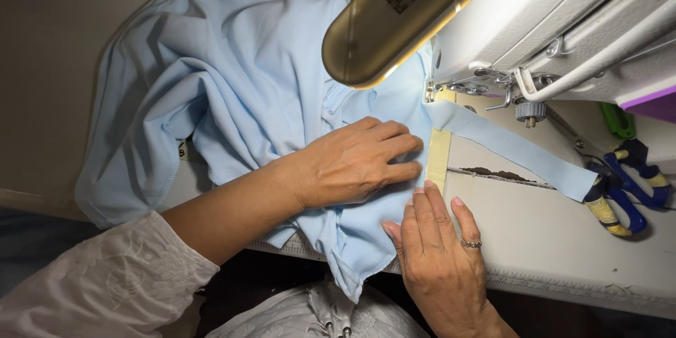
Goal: Trim excess thread and fabric from a light blue garment using thread snips at a sewing workstation.
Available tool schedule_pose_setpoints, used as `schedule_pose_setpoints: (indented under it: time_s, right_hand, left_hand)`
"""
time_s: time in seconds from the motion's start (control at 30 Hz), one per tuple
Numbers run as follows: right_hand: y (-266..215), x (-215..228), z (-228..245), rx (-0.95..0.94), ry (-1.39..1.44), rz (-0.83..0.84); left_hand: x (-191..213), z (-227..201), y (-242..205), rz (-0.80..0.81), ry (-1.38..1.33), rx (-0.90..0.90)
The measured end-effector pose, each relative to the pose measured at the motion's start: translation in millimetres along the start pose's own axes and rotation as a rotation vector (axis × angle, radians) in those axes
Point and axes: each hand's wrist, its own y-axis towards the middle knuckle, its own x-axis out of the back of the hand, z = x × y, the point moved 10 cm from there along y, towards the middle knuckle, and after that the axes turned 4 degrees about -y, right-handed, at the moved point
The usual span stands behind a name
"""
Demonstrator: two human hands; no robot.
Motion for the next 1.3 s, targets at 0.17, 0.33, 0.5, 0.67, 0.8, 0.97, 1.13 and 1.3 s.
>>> schedule_pose_setpoints:
  time_s: [0.17, 0.33, 0.5, 0.67, 0.8, 0.97, 1.13, 1.3]
  right_hand:
    - [-0.7, -0.9, 0.4, 0.008, 0.003, 0.0]
    - [-1.2, -1.6, 0.8, 0.002, -0.014, 0.003]
    - [-2.0, -2.9, -0.4, -0.001, 0.03, 0.008]
    - [-2.9, -2.9, 0.0, -0.002, 0.034, 0.0]
    - [-3.0, -3.5, 0.0, 0.003, 0.027, 0.003]
    - [-4.3, -4.1, -0.6, 0.004, 0.042, -0.004]
    - [-5.2, -5.0, -1.0, -0.002, 0.056, -0.004]
    - [-5.4, -5.8, -0.7, -0.004, 0.045, 0.0]
  left_hand:
    - [5.8, 2.7, 1.1, -0.022, 0.012, 0.027]
    - [12.7, 0.0, 1.6, -0.061, 0.048, 0.014]
    - [9.2, 1.2, 1.4, -0.028, 0.067, 0.02]
    - [9.1, 1.0, -0.4, -0.023, 0.081, 0.028]
    - [7.5, 0.8, 0.7, -0.011, 0.092, 0.025]
    - [7.5, 1.8, 1.0, -0.018, 0.067, 0.039]
    - [7.4, 1.4, 1.4, 0.006, 0.099, 0.046]
    - [5.2, -0.3, 0.1, 0.016, 0.137, 0.022]
